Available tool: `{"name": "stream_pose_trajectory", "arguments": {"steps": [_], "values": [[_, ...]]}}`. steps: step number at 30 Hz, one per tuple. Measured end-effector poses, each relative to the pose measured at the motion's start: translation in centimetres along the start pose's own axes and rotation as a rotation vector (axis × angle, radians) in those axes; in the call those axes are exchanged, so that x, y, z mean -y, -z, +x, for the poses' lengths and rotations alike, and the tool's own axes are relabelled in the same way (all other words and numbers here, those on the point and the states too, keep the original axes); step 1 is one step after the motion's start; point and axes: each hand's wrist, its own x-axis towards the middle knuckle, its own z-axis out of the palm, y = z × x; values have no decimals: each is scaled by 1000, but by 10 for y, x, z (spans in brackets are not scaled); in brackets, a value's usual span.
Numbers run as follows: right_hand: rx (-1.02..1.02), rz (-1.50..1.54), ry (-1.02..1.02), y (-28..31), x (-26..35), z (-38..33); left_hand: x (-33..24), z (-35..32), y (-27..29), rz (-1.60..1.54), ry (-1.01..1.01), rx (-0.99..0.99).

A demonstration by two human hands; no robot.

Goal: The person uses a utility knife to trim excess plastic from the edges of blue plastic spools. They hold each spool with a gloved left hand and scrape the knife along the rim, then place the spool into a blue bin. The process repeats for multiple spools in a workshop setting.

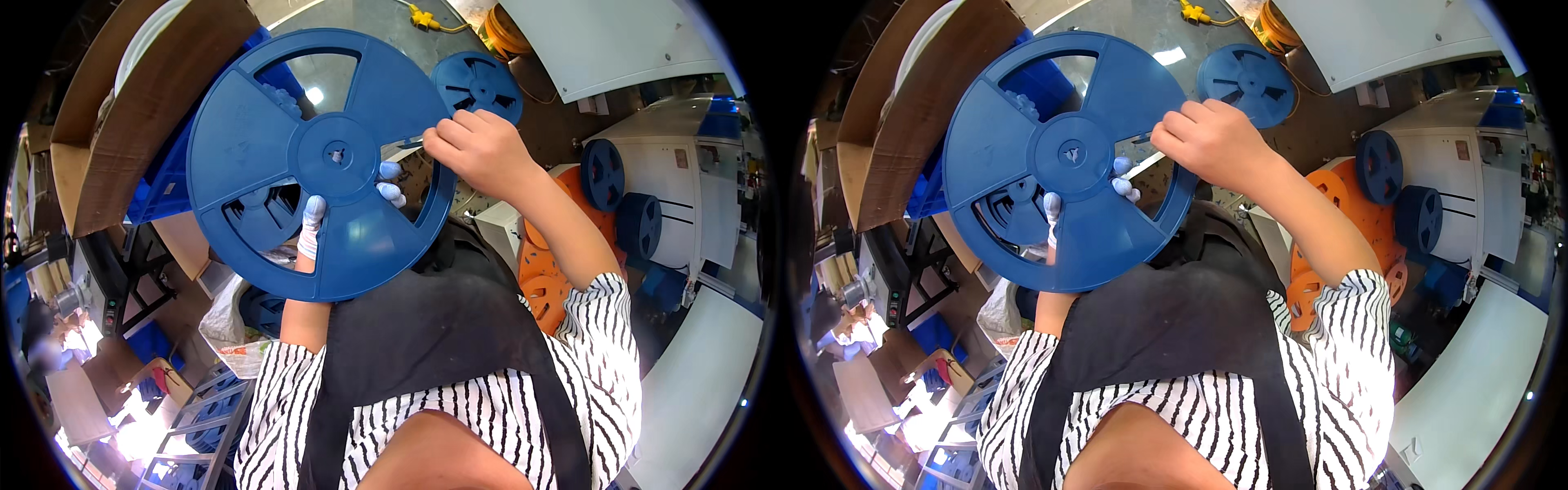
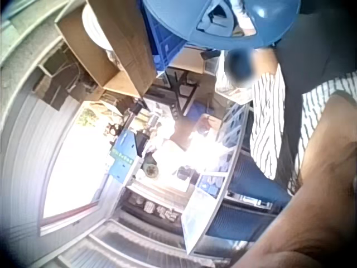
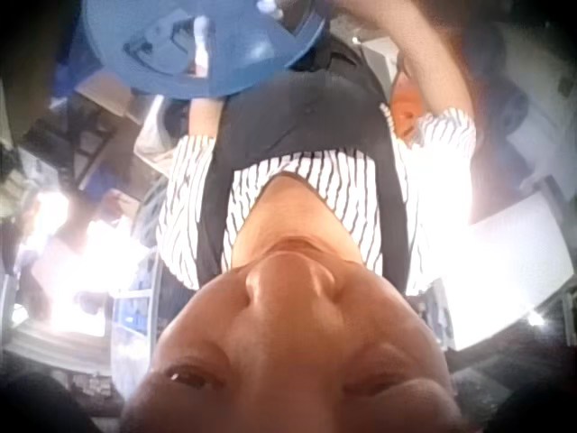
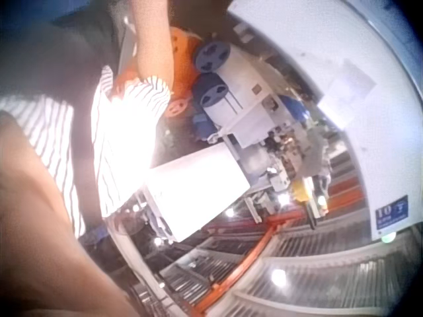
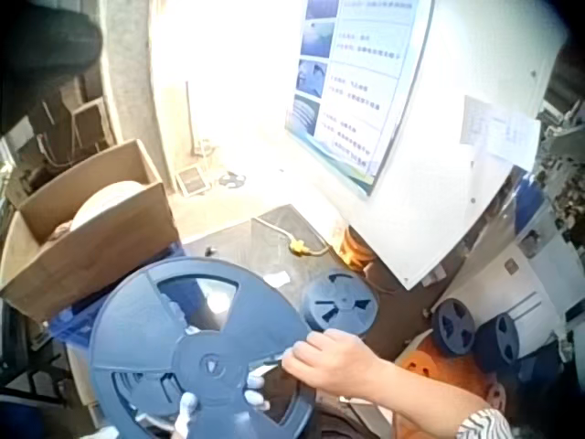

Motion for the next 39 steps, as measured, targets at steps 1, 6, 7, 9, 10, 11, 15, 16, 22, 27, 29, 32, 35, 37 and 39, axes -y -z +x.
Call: {"name": "stream_pose_trajectory", "arguments": {"steps": [1,6,7,9,10,11,15,16,22,27,29,32,35,37,39], "values": [[7,-9,35,-1,0,3,-3,-2,1,17,35,9],[56,-61,107,-1,-4,5,3,-9,-9,37,-1,-97],[66,-60,122,-1,-5,5,4,-9,-8,32,4,-95],[87,-58,151,-1,-7,3,5,-9,-8,23,17,-91],[103,-37,160,1,-9,4,6,-9,-11,16,16,-96],[126,-39,165,1,-9,3,7,-9,-11,31,0,-97],[204,31,176,7,-13,2,7,-7,-7,137,-17,-61],[222,49,175,9,-15,3,7,-7,-6,173,-23,-49],[321,28,176,16,-12,8,5,-5,-6,303,-27,-37],[365,-10,165,18,-12,5,5,-6,-6,311,-21,-22],[336,-36,153,14,-10,1,6,-6,-8,318,-27,-17],[353,-107,133,10,-13,-14,6,-9,-10,287,-77,43],[272,-62,148,16,-10,-13,5,-10,-9,295,-76,22],[240,-22,175,15,-7,-8,9,-13,-9,243,-77,-25],[256,-17,185,13,-3,-2,7,-14,-5,245,-70,-7]]}}
